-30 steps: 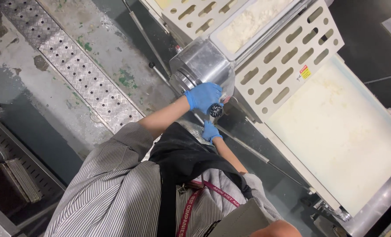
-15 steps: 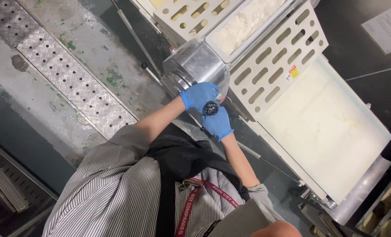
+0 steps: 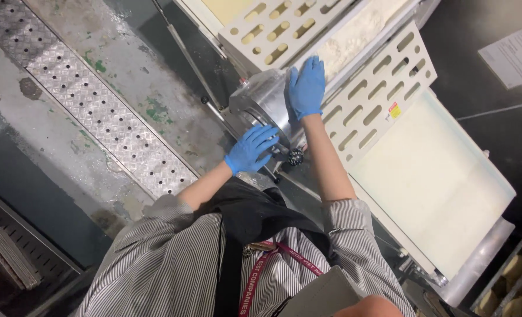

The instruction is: Flattening dough using an industrial dough sheeter machine.

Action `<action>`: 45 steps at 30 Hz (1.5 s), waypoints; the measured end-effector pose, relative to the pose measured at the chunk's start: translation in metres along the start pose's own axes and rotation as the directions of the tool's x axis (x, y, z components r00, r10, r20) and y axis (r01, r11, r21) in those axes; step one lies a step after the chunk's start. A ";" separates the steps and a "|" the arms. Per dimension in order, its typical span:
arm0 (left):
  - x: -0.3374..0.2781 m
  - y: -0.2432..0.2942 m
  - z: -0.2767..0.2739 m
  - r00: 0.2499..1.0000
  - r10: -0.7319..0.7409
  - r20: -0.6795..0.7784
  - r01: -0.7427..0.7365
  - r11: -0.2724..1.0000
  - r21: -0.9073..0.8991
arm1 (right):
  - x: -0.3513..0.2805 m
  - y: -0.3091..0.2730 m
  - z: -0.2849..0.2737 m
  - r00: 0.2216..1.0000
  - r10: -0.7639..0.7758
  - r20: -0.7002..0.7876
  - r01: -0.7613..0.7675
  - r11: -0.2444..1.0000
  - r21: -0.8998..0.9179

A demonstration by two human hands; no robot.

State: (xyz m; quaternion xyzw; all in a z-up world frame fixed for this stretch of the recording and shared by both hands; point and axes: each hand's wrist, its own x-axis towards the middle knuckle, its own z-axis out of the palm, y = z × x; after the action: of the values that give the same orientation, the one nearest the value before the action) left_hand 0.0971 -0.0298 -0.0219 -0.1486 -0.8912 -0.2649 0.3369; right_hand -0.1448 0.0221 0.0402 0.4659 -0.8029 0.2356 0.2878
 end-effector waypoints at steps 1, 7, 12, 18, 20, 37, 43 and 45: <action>-0.019 -0.004 -0.001 0.991 -0.134 -0.021 0.134 0.991 0.015 | 0.006 -0.006 0.006 0.992 0.107 0.059 -0.105 0.994 -0.042; -0.105 -0.010 -0.034 0.872 -0.462 -0.158 0.483 0.866 0.129 | 0.015 -0.007 0.026 0.878 0.382 0.289 -0.362 0.924 -0.121; -0.132 -0.019 -0.046 0.806 -0.550 -0.219 0.588 0.785 0.194 | 0.014 0.005 0.038 0.883 0.401 0.242 -0.395 0.916 -0.075; -0.121 -0.034 -0.054 0.804 -0.517 -0.293 0.581 0.788 0.203 | 0.028 0.033 0.036 0.826 0.481 0.292 -0.473 0.875 -0.104; -0.106 -0.038 -0.060 0.804 -0.491 -0.335 0.570 0.798 0.197 | 0.035 0.065 0.042 0.836 0.493 0.241 -0.485 0.869 -0.093; 0.104 0.114 0.018 0.979 -0.115 -0.167 0.115 0.993 -0.006 | -0.322 0.347 -0.196 0.288 0.616 0.733 -0.341 -0.649 0.680; 0.134 0.197 0.188 0.989 -0.128 0.075 0.142 0.966 -0.215 | -0.537 0.397 -0.372 0.052 0.800 0.598 -0.230 -0.573 0.786; 0.140 0.218 0.243 0.971 -0.130 0.200 0.180 0.951 -0.252 | -0.590 0.409 -0.417 -0.012 0.827 0.563 -0.194 -0.554 0.810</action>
State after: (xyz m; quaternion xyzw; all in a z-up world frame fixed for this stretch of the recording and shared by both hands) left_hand -0.0351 0.2985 0.0006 -0.1456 -0.8828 -0.3944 0.2094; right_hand -0.1686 0.8395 -0.1052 -0.2427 -0.4023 0.8770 -0.1001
